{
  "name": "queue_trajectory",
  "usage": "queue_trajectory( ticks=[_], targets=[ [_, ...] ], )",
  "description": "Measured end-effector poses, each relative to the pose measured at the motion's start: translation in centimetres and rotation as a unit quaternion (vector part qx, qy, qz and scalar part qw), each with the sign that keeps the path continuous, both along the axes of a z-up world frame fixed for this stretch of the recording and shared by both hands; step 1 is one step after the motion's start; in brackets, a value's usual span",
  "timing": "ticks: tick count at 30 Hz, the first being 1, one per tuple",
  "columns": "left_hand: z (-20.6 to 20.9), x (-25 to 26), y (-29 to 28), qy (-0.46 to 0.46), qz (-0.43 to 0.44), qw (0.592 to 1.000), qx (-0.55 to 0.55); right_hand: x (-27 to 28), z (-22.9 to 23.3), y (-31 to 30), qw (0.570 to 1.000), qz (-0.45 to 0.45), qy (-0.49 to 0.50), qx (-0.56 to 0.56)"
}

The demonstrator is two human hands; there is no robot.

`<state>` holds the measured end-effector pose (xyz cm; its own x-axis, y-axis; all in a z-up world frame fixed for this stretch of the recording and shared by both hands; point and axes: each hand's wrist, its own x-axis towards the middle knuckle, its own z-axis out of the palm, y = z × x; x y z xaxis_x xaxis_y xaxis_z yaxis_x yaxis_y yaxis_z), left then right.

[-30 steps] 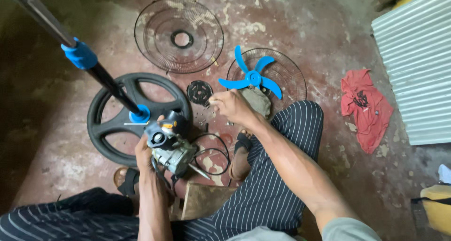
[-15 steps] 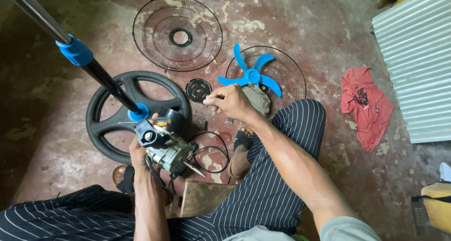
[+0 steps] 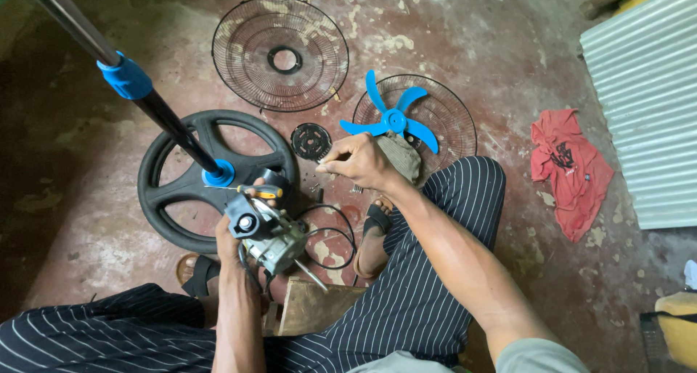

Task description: The person disassembles a standing fan motor, removes the outer casing, and uses a screwdriver to adjust internal components. They handle the motor housing, fan blades, and protective grills while seated on the floor.

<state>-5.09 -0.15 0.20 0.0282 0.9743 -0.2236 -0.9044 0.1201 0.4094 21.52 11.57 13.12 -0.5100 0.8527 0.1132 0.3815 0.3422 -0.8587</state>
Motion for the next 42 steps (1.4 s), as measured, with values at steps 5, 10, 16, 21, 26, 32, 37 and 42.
queue_trajectory(
  ticks=[5,10,16,21,26,32,37,42],
  targets=[
    [1.2,1.6,-0.8,0.007,-0.011,1.0,-0.019,-0.1,-0.2,-0.1,0.99,0.009,0.064,-0.122],
    [2.5,2.8,-1.6,-0.005,-0.056,0.998,-0.021,-0.6,-0.1,-0.3,0.97,0.035,0.109,-0.214],
    [3.8,4.0,-1.9,0.011,-0.05,0.998,-0.034,-0.2,0.6,-1.2,0.998,0.03,0.048,-0.03],
    [4.6,4.6,-2.1,-0.024,-0.057,0.998,-0.01,-0.4,0.9,-1.2,0.983,-0.035,0.123,-0.133],
    [3.7,4.5,-2.3,-0.031,-0.077,0.996,-0.014,-0.1,1.2,-1.3,0.974,-0.028,0.141,-0.176],
    [3.8,4.4,-2.2,-0.151,-0.122,0.981,-0.022,0.4,0.9,-2.0,0.98,-0.049,0.121,-0.152],
    [5.4,4.5,-2.9,-0.137,-0.121,0.983,0.018,0.3,0.6,-1.7,0.965,-0.087,0.145,-0.203],
    [6.4,5.0,-2.8,-0.099,-0.105,0.989,-0.016,0.1,0.9,-1.6,0.97,-0.048,0.137,-0.198]
  ],
)
